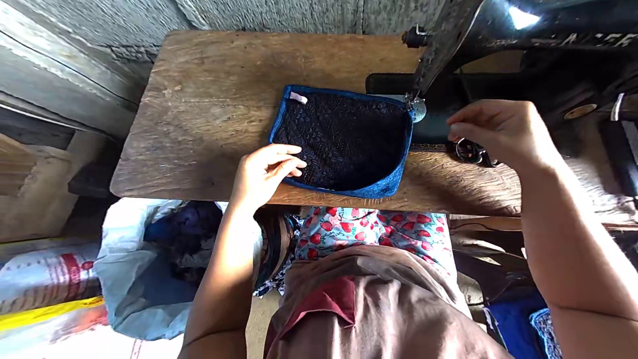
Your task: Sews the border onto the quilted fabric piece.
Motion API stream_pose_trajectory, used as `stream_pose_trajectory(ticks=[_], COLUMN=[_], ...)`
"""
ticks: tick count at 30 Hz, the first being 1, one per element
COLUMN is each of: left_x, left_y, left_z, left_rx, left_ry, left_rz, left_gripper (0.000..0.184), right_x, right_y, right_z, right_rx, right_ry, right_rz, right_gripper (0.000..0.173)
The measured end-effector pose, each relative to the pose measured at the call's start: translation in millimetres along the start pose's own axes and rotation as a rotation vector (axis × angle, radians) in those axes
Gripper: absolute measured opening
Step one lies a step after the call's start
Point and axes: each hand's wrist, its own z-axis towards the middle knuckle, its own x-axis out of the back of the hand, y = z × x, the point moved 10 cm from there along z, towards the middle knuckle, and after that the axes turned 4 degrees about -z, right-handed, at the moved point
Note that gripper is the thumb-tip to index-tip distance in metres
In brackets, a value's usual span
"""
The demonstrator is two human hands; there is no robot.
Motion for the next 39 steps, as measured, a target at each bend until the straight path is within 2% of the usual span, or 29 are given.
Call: stream_pose_trajectory(ticks=[4, 9, 12, 13, 15, 18, 20, 26, 29, 31, 33, 36, 39], left_x=[1, 6, -1, -7, -23, -34, -28, -25, -27, -26, -25, -23, -18], left_y=[-9, -21, -13, -5, 13, 26, 28, 40, 37, 29, 19, 16, 21], left_z=[3, 10, 7, 3, -5, -3, 12, 73, 89, 93, 93, 87, 87], left_rx=[-0.051, 0.052, -0.093, -0.174, -0.296, -0.350, -0.338, -0.349, -0.480, -0.456, -0.371, -0.354, -0.422], left_ry=[0.004, 0.020, -0.097, -0.166, -0.244, -0.214, -0.186, -0.166, -0.181, -0.200, -0.230, -0.250, -0.244], left_rz=[0.015, -0.167, -0.126, -0.068, 0.142, 0.304, 0.283, 0.237, 0.114, 0.064, -0.050, -0.101, -0.008], left_gripper=[0.027, 0.028, 0.025, 0.028, 0.033, 0.011, 0.011, 0.018, 0.011, 0.026, 0.030, 0.023, 0.024], right_x=[13, 17, 16, 15, 19, 19, 12, 15, 21, 26, 32, 19, -31], right_y=[5, 10, 13, 13, 10, 13, 24, 48, 54, 47, 30, 1, -45], right_z=[-6, -10, -12, -12, -14, -13, -6, 32, 29, 8, -19, -49, -56], right_rx=[0.002, -0.021, -0.032, -0.042, -0.083, -0.214, -0.312, -0.477, -0.608, -0.699, -0.742, -0.591, -0.300], right_ry=[0.054, 0.071, 0.065, 0.066, 0.096, 0.102, 0.060, 0.071, 0.032, 0.061, 0.115, 0.199, 0.145], right_rz=[0.013, 0.038, 0.051, 0.003, -0.262, -0.607, -0.701, -0.791, -0.754, -0.743, -0.690, -0.423, -0.047], right_gripper=[0.014, 0.013, 0.013, 0.013, 0.020, 0.041, 0.053, 0.042, 0.047, 0.046, 0.043, 0.036, 0.034])
